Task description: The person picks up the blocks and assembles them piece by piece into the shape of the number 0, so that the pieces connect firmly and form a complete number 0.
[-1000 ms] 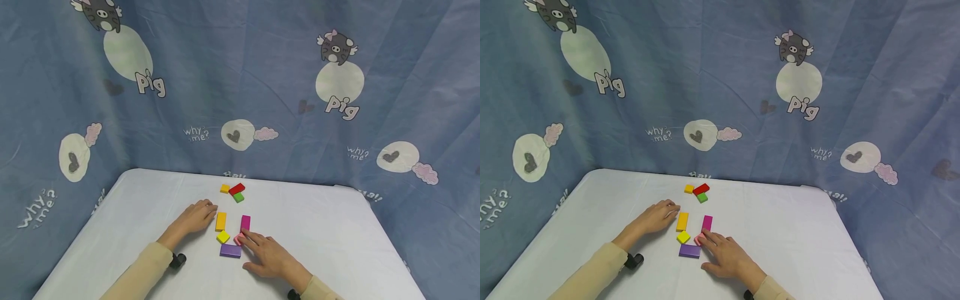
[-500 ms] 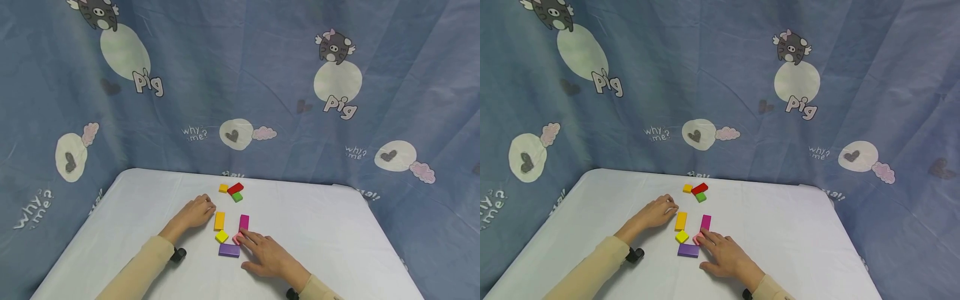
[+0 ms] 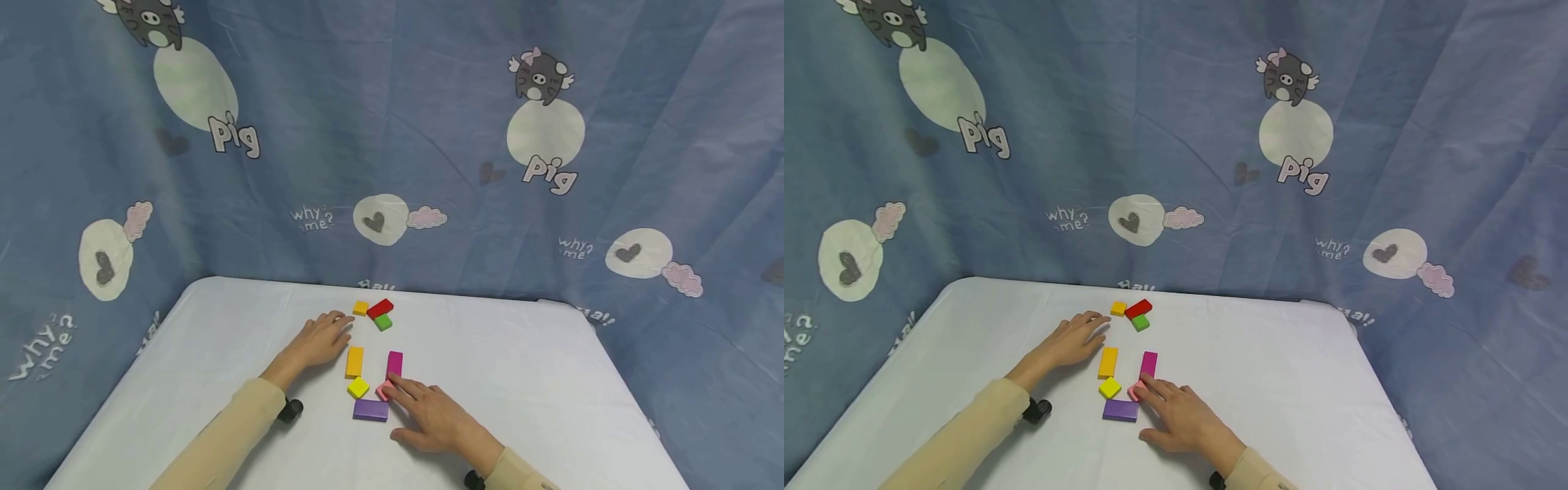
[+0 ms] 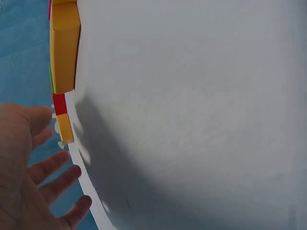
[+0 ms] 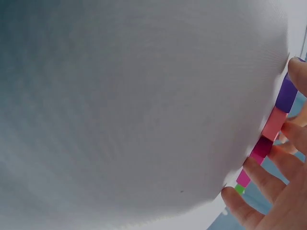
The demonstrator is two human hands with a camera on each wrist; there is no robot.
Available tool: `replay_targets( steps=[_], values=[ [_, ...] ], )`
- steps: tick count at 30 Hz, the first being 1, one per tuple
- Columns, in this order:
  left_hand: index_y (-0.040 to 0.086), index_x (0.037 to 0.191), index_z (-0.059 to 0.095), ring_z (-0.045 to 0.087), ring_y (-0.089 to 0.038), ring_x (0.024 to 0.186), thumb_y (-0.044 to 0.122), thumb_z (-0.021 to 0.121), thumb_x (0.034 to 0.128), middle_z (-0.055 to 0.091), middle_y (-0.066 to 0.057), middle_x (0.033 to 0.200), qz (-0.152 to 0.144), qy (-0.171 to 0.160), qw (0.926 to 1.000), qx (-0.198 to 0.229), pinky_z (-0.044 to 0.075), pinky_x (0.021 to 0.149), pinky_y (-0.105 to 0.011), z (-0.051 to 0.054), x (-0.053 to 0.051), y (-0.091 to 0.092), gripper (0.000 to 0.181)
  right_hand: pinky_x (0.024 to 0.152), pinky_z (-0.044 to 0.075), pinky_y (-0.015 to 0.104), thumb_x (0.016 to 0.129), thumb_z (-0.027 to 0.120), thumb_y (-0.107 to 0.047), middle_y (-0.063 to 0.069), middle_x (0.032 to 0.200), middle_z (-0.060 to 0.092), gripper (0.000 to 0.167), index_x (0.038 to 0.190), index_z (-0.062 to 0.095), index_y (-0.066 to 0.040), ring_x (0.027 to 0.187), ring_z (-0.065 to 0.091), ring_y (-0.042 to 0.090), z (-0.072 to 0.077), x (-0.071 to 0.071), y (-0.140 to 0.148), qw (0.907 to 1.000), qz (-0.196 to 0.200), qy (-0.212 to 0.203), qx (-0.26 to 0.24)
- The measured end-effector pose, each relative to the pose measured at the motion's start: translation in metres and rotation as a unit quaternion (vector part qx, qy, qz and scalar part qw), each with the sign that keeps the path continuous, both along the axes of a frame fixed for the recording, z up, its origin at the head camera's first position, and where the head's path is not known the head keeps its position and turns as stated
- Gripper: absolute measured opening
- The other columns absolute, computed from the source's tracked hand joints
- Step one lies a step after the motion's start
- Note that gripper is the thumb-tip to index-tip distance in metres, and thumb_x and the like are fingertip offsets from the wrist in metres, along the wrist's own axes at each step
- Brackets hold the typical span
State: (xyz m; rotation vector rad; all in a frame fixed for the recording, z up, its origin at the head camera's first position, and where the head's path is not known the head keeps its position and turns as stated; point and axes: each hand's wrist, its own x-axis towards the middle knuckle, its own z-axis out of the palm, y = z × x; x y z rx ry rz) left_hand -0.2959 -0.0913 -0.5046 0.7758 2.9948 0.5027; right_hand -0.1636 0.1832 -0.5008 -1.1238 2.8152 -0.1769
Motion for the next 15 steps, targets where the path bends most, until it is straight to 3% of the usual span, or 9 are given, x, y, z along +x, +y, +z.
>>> replay_targets(
  steps=[7,15],
  values=[
    [0.008,0.152,0.033,0.037,-0.038,0.136,0.033,0.055,0.0996,0.03,-0.016,0.156,-0.005,-0.029,0.9995,0.014,0.03,0.103,-0.064,-0.006,-0.01,0.0,0.062,0.097,0.046,0.047,0.094,0.051,-0.058,0.0,0.158,0.029,0.073,0.155,0.028,-0.025,0.135,0.041,0.021,-0.001,-0.001,0.0,1.0,-0.003,0.004,0.002],
    [0.01,0.154,0.031,0.036,-0.037,0.137,0.035,0.049,0.1021,0.025,-0.007,0.16,-0.013,-0.032,0.9992,0.022,0.024,0.104,-0.069,-0.008,-0.014,0.001,0.06,0.099,0.045,0.047,0.094,0.052,-0.058,0.0,0.159,0.027,0.074,0.156,0.026,-0.026,0.136,0.04,0.021,0.0,0.0,-0.001,0.9998,-0.013,-0.01,0.01]
  ],
)
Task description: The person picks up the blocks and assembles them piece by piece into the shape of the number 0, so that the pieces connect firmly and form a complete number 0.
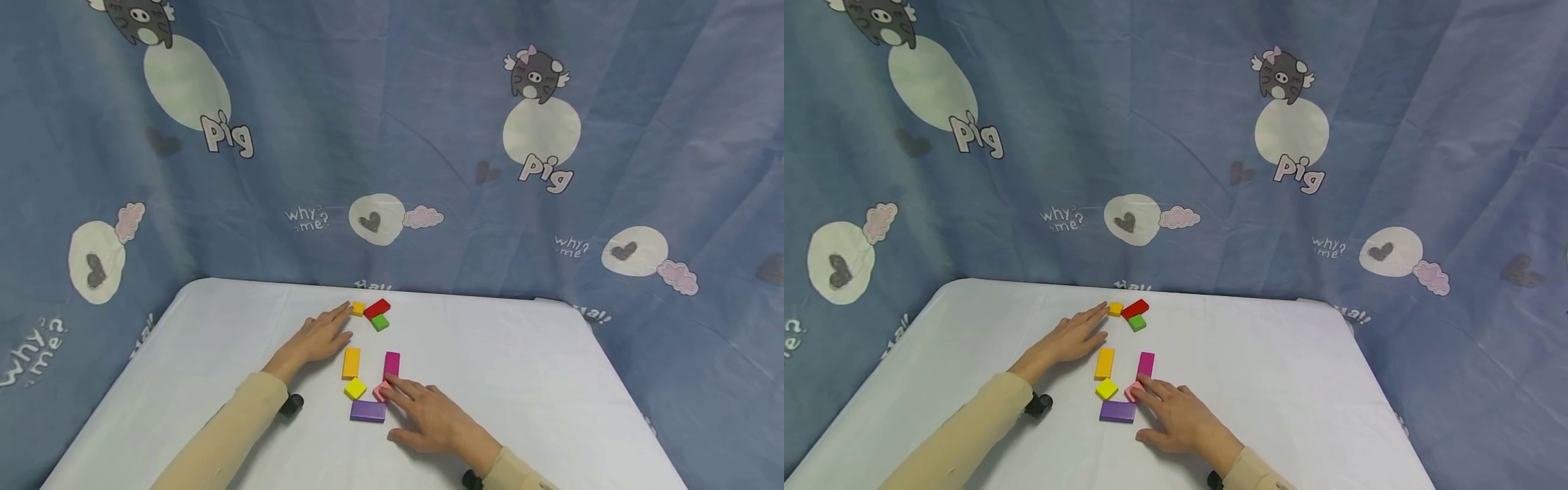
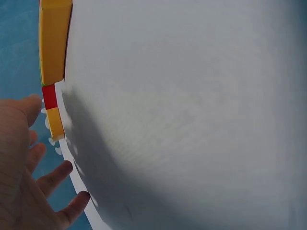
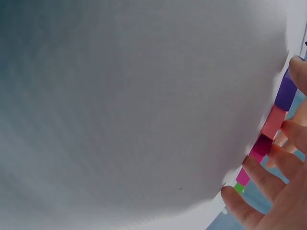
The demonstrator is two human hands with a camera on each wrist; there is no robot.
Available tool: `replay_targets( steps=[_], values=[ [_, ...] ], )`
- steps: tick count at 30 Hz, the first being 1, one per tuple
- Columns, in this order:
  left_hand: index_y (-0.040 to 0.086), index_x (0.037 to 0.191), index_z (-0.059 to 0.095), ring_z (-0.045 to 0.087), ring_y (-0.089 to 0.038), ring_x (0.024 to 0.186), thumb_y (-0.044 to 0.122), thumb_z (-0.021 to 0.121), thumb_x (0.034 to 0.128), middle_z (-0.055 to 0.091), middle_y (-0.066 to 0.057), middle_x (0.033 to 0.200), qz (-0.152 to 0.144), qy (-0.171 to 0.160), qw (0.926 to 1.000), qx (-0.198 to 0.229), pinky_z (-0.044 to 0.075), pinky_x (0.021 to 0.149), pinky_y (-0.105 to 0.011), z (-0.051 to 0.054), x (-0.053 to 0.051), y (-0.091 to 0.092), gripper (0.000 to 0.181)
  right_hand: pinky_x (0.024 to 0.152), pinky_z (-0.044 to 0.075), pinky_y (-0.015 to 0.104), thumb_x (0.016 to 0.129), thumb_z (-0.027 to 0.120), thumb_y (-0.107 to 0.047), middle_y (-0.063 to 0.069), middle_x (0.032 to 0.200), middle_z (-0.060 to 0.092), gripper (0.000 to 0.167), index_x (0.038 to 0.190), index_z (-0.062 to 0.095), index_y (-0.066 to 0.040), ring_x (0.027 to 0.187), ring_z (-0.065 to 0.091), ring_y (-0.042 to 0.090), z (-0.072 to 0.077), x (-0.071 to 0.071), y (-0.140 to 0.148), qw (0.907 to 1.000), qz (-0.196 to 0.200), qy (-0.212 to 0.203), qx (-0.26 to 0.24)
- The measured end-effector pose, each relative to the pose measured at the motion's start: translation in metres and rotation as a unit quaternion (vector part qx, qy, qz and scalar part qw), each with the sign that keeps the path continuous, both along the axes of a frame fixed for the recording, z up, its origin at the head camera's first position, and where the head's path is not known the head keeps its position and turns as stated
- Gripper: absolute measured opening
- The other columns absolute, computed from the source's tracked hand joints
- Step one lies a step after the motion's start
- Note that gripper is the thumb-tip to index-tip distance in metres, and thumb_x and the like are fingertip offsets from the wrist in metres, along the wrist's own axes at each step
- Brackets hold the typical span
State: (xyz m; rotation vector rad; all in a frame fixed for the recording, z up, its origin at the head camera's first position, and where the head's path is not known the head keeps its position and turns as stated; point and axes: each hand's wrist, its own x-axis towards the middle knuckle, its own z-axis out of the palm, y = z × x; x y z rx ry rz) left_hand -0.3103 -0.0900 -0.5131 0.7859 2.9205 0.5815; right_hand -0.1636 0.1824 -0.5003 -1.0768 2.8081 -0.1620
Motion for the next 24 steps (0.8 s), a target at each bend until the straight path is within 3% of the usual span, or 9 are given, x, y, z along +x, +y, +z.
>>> replay_targets(
  steps=[8,24],
  values=[
    [0.01,0.152,0.036,0.041,-0.035,0.132,0.03,0.045,0.1045,0.027,-0.004,0.159,-0.01,0.008,0.9996,-0.023,0.035,0.097,-0.056,0.0028,-0.0036,0.0052,0.052,0.098,0.045,0.047,0.094,0.053,-0.057,0.0,0.159,0.027,0.074,0.155,0.027,-0.026,0.136,0.04,0.021,0.0021,-0.0011,-0.0002,1.0,0.001,-0.008,-0.005],
    [0.008,0.15,0.038,0.04,-0.034,0.133,0.031,0.044,0.1047,0.029,-0.006,0.158,-0.011,0.015,0.9986,-0.05,0.034,0.097,-0.055,0.0026,-0.0044,0.0097,0.052,0.1,0.044,0.045,0.095,0.051,-0.058,-0.001,0.159,0.027,0.073,0.156,0.026,-0.026,0.137,0.039,0.02,0.0014,-0.0003,-0.0002,1.0,-0.002,-0.005,-0.002]
  ],
)
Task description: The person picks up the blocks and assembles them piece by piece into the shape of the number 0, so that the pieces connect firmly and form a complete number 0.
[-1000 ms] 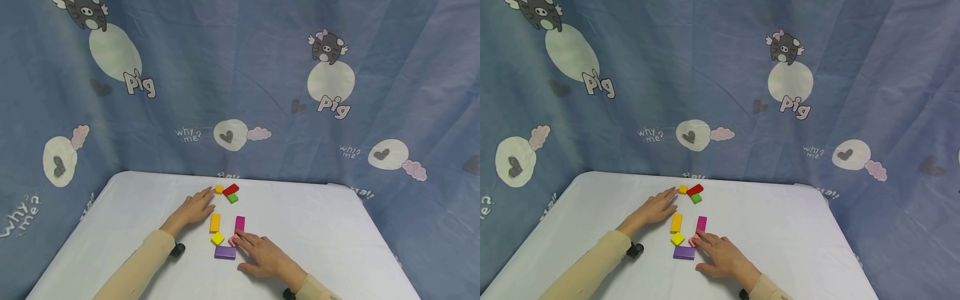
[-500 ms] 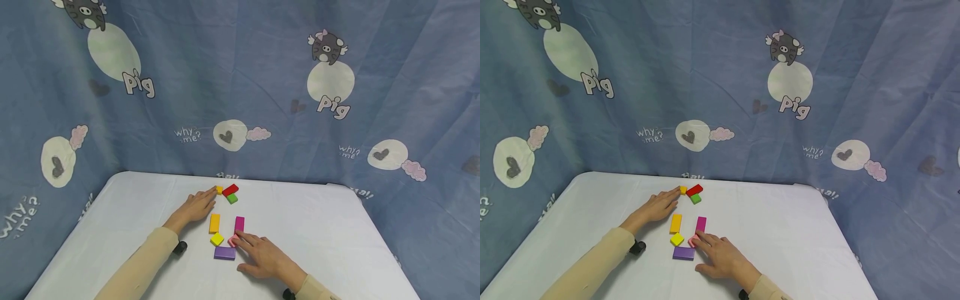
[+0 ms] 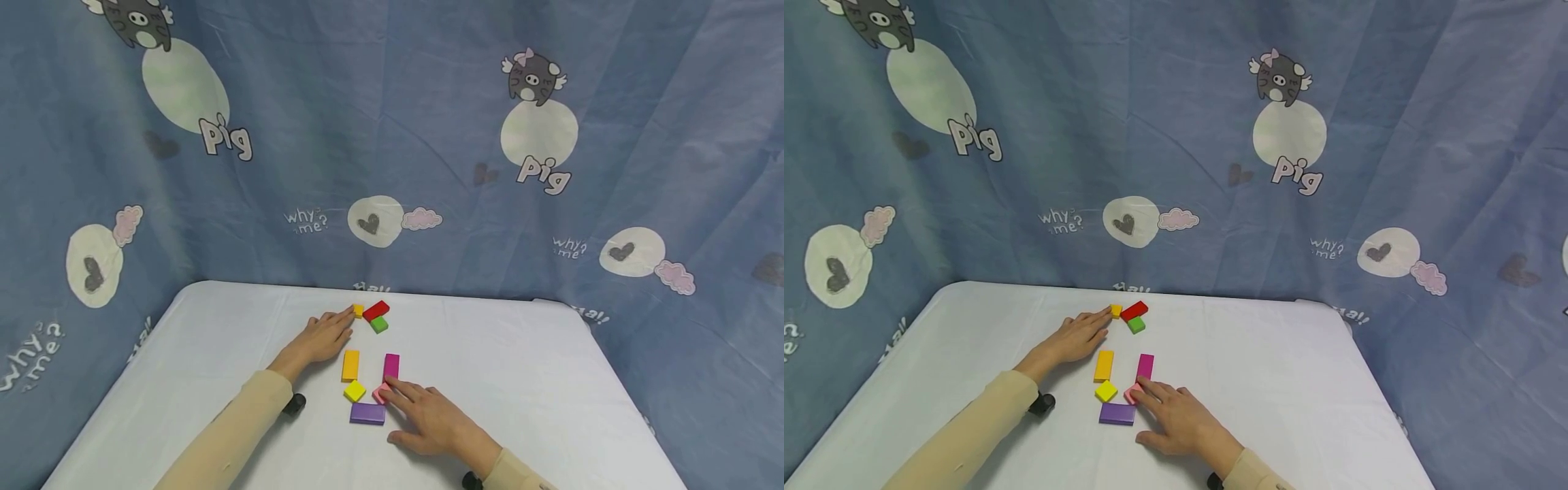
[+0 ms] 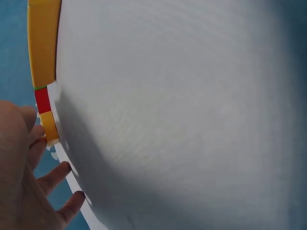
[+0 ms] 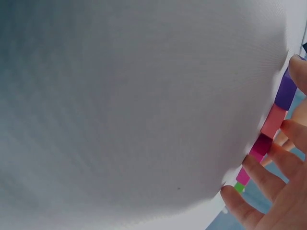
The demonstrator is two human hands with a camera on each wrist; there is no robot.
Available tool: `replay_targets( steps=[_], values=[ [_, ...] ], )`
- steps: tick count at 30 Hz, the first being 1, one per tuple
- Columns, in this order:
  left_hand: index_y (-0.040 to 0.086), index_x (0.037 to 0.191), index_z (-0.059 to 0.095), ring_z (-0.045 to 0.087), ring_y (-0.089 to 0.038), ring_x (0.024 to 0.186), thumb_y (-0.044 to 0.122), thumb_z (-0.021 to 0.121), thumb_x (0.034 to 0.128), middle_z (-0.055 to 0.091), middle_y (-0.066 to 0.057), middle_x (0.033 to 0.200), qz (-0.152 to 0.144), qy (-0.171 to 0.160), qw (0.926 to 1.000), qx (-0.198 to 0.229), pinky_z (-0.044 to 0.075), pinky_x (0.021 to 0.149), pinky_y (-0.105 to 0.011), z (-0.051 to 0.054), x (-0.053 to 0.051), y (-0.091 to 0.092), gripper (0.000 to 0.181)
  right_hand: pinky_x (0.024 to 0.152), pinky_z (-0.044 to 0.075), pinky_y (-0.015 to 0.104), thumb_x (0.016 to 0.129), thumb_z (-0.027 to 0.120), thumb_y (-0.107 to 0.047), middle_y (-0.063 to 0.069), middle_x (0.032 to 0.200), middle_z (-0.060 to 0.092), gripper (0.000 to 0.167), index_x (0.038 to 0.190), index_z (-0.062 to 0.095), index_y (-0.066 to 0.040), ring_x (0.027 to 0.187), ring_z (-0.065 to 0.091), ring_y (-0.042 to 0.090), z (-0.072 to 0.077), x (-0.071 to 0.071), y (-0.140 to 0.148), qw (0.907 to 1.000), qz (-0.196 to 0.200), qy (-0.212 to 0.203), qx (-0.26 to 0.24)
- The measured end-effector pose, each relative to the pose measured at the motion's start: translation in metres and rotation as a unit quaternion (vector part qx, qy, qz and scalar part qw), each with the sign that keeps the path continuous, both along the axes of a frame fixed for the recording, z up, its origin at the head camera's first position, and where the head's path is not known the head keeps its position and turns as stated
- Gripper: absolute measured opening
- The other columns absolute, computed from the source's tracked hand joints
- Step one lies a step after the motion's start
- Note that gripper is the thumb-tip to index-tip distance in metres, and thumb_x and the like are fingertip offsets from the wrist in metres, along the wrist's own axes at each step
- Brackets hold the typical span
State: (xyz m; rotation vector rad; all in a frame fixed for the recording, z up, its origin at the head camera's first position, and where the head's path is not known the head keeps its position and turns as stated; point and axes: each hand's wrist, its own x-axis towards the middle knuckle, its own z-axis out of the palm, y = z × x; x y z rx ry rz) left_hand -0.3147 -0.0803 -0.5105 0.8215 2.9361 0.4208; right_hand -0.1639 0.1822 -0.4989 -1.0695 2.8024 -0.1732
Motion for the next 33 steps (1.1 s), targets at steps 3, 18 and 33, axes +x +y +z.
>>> replay_targets(
  steps=[3,18,33],
  values=[
    [0.007,0.15,0.039,0.039,-0.034,0.133,0.031,0.044,0.1049,0.031,-0.007,0.157,0.0,0.001,1.0,0.003,0.035,0.096,-0.055,-0.0008,0.0003,-0.0005,0.051,0.1,0.044,0.045,0.095,0.051,-0.058,-0.001,0.159,0.027,0.073,0.156,0.026,-0.026,0.136,0.04,0.02,0.0,0.0002,-0.0003,1.0,0.0,0.001,0.001],
    [0.004,0.145,0.046,0.032,-0.037,0.137,0.026,0.05,0.1028,0.034,-0.019,0.152,-0.01,0.017,0.9993,0.032,0.033,0.102,-0.058,-0.0013,-0.0029,0.001,0.047,0.099,0.044,0.045,0.094,0.052,-0.057,-0.001,0.158,0.028,0.072,0.155,0.027,-0.026,0.136,0.04,0.02,-0.0004,0.0001,0.0009,1.0,0.0,0.005,-0.005],
    [0.009,0.142,0.052,0.04,-0.035,0.133,0.024,0.05,0.1027,0.04,-0.012,0.151,-0.016,0.014,0.9997,0.013,0.036,0.1,-0.059,-0.0003,-0.0045,-0.0011,0.042,0.099,0.044,0.047,0.094,0.052,-0.058,-0.002,0.159,0.027,0.073,0.155,0.027,-0.027,0.136,0.04,0.02,-0.0017,-0.0009,-0.0003,1.0,-0.004,0.003,0.002]
  ],
)
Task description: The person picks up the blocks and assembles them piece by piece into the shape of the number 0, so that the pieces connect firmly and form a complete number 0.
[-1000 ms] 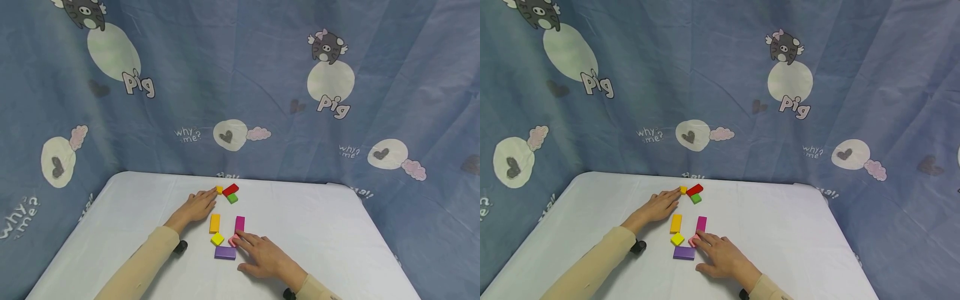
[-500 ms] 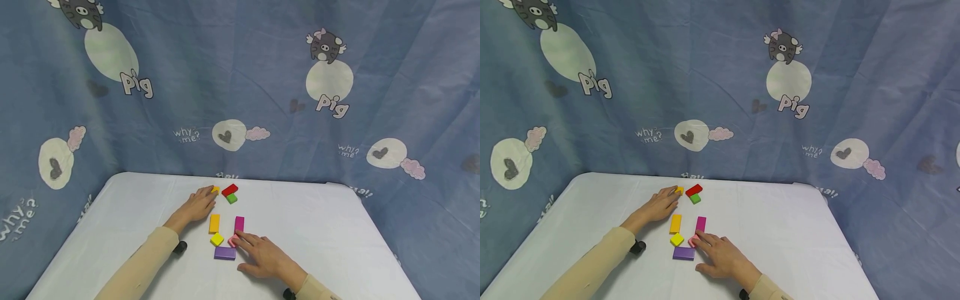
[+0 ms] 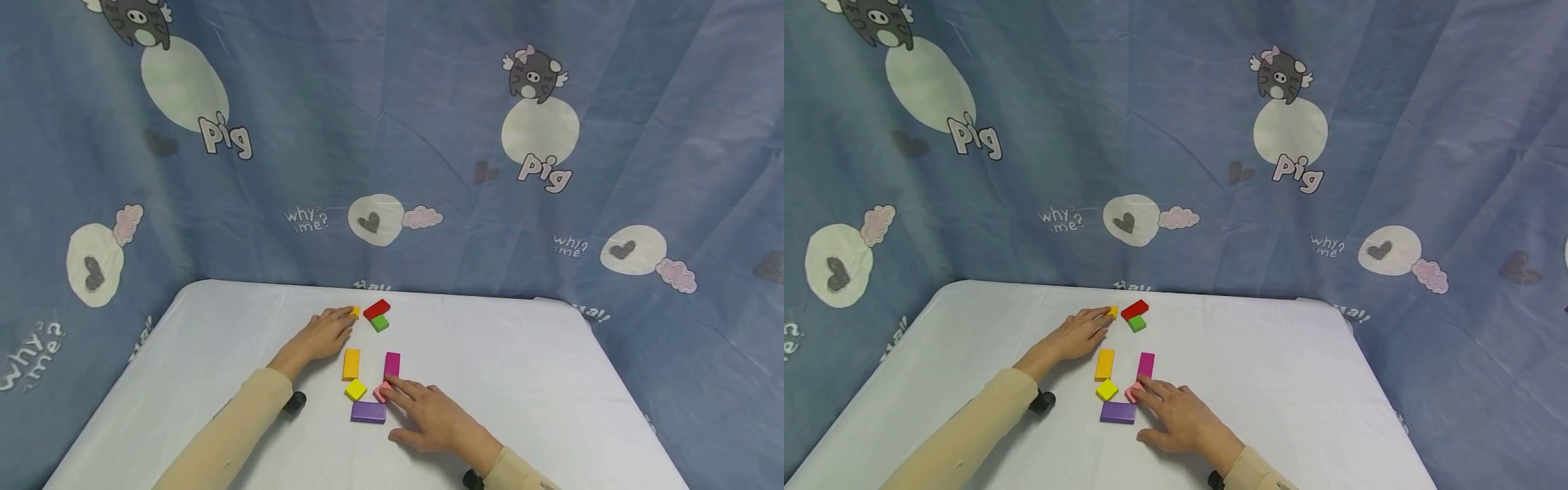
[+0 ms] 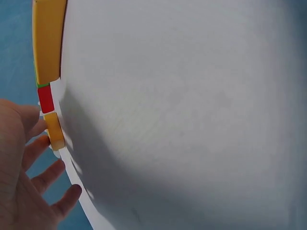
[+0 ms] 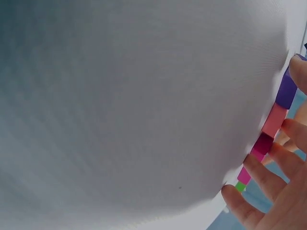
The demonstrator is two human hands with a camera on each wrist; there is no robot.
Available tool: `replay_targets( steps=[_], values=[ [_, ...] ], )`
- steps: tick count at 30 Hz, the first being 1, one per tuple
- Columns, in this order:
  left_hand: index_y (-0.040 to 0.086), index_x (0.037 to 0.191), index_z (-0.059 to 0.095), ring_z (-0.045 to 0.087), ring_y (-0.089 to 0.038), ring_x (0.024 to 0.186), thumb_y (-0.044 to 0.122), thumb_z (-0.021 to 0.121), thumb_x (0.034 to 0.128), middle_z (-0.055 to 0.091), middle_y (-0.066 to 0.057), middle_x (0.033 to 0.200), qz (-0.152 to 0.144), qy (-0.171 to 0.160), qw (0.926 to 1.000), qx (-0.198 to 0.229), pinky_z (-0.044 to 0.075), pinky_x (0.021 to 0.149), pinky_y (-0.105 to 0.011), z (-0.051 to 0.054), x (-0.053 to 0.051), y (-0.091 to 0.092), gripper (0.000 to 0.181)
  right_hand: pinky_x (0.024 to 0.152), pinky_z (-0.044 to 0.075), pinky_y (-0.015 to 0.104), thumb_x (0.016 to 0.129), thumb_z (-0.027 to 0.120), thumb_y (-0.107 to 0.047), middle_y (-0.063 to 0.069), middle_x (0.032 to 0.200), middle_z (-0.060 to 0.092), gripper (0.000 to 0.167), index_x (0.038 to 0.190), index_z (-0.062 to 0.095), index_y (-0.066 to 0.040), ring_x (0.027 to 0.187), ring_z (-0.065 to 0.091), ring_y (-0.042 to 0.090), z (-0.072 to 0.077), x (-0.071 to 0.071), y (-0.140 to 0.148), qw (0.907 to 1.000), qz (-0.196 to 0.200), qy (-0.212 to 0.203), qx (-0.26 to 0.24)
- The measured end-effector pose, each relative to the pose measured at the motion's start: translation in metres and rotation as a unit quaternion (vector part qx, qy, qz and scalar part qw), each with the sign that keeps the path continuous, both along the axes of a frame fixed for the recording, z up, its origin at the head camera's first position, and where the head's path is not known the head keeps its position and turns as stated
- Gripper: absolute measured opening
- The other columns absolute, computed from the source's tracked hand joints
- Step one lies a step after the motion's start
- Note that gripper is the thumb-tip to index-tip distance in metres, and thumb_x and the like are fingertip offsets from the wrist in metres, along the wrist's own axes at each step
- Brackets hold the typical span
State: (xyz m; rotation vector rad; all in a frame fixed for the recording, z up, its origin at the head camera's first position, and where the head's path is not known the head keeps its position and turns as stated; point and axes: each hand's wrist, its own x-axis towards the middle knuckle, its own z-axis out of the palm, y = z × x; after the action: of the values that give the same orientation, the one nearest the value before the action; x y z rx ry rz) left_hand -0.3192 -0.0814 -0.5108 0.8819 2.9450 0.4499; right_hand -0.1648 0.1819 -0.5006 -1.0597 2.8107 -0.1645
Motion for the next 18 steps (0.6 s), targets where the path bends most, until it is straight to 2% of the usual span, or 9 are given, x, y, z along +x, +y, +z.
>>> replay_targets(
  steps=[11,18],
  values=[
    [0.006,0.137,0.057,0.041,-0.035,0.133,0.019,0.052,0.1018,0.044,-0.014,0.147,-0.011,-0.001,0.9995,0.029,0.036,0.101,-0.06,0.0021,0.0028,-0.0028,0.037,0.1,0.044,0.048,0.095,0.051,-0.058,-0.002,0.159,0.027,0.073,0.156,0.025,-0.028,0.137,0.039,0.02,-0.0014,-0.0003,0.0019,1.0,-0.001,-0.004,-0.001],
    [0.003,0.145,0.046,0.036,-0.034,0.137,0.022,0.05,0.1028,0.037,-0.013,0.153,0.002,-0.013,0.9998,0.018,0.033,0.104,-0.06,0.0007,0.0012,-0.0008,0.046,0.1,0.043,0.047,0.094,0.051,-0.058,-0.002,0.159,0.027,0.073,0.156,0.025,-0.028,0.137,0.039,0.02,-0.0035,-0.0004,0.0014,1.0,0.0,0.001,-0.003]
  ],
)
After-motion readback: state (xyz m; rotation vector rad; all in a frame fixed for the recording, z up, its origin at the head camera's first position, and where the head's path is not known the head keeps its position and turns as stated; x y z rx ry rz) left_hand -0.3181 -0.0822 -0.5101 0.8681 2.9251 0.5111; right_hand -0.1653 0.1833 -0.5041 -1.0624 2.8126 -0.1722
